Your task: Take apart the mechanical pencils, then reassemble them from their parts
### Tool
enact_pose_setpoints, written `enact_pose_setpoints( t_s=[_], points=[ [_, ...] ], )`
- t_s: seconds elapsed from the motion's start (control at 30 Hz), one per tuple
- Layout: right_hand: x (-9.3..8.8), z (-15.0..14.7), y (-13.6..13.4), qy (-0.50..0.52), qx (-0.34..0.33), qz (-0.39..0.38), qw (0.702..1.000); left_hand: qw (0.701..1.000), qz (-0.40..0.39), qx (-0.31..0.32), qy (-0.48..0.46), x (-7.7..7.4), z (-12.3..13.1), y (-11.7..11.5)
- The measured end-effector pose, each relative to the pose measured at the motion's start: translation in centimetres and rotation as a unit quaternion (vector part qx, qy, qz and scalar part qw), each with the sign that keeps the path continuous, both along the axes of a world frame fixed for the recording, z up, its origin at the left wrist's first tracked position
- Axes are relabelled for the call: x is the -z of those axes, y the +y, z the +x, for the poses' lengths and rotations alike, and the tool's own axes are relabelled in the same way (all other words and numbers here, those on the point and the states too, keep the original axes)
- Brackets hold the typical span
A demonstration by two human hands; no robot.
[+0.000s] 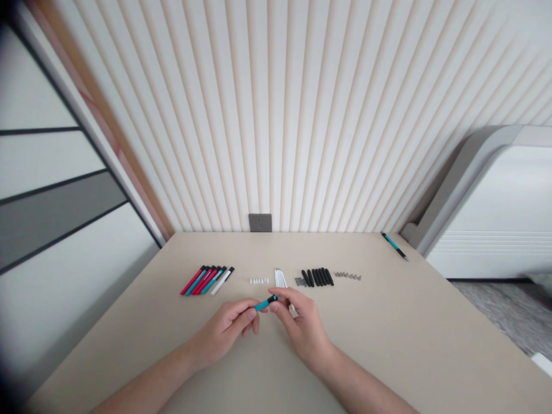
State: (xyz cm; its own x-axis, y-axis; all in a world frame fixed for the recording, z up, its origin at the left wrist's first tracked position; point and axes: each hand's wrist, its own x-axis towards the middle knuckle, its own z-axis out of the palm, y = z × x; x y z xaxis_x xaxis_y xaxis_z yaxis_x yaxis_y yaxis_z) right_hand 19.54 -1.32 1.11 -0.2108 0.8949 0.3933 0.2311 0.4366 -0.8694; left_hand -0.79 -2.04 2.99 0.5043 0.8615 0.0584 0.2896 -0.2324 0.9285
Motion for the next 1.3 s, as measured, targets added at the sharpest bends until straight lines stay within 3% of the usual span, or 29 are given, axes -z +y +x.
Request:
enact_pose_setpoints(
  t_s=[0.33,0.47,0.63,0.83,0.93,1.07,1.17,1.3],
  points=[
    [0.2,0.1,-0.2,-0.015,0.079,0.02,0.997,1.0,0.016,0.01,0.008,0.3,0.2,0.0],
    [0.1,0.2,-0.1,-0.012,0.09,-0.007,0.996,0.999,0.03,-0.023,0.024,0.3,0.2,-0.1],
    [0.3,-0.1,0.7,0.034,0.046,-0.095,0.994,0.994,0.046,-0.102,0.009,0.4,0.0,-0.3],
    [0.6,-0.8,0.4,0.032,-0.028,-0.16,0.986,0.988,0.124,-0.096,0.0,0.2,-0.1,-0.4],
    [0.6,-0.8,0.3,-0.06,-0.027,-0.107,0.992,0.978,0.186,-0.097,0.018,0.1,-0.3,-0.2],
    [0.4,0.5,1.3,-0.171,0.028,0.018,0.985,0.945,0.293,-0.135,0.043,0.4,-0.8,0.6],
    [0.4,2.2,2.7,-0.244,0.084,0.088,0.962,0.936,0.319,-0.121,0.082,0.7,-1.3,1.1],
    [1.2,4.2,4.3,-0.347,0.138,0.122,0.92,0.928,0.335,-0.1,0.127,1.0,-1.5,1.4]
  ],
)
